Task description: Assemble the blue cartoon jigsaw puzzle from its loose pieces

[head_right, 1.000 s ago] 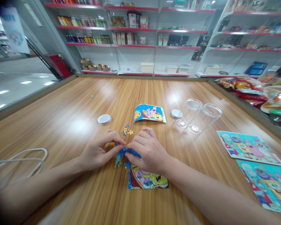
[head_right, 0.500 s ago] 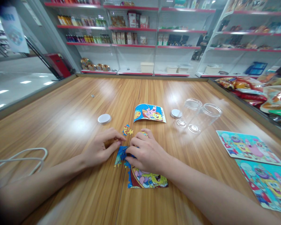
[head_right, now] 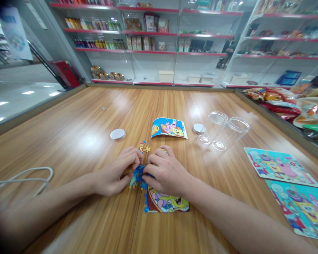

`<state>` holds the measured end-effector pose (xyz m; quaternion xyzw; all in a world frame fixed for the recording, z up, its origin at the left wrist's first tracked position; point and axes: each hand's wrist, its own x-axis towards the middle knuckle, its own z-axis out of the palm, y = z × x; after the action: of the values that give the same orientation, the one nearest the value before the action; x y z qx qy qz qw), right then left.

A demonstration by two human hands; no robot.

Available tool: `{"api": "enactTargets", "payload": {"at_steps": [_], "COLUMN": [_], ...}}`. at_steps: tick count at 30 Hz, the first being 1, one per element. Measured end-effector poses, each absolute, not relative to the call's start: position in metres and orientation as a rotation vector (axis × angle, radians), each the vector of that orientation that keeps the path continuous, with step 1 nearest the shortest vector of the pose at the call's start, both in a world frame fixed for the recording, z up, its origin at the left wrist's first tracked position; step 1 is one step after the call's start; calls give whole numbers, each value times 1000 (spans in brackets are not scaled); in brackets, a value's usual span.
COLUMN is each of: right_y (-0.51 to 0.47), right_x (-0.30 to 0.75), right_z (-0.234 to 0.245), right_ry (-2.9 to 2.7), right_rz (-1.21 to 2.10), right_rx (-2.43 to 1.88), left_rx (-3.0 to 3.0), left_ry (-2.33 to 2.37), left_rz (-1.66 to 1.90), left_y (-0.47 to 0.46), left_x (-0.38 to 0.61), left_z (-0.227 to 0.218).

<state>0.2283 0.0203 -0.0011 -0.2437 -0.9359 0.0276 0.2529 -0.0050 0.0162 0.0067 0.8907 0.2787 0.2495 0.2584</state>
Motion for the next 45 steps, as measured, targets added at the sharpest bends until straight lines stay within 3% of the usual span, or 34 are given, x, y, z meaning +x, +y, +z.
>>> {"api": "enactTargets", "payload": {"at_steps": [21, 45], "right_y": [11, 16], "right_x": [216, 216], "right_z": [0, -6], "right_ry": [-2508, -2511], "right_rz": [327, 77], "right_rx": [-860, -654], "left_rx": [2439, 2421], "left_ry": [767, 735], "left_rz": [573, 584], "left_y": [17, 17], "left_x": [-3, -4], "left_z": [7, 7]}}
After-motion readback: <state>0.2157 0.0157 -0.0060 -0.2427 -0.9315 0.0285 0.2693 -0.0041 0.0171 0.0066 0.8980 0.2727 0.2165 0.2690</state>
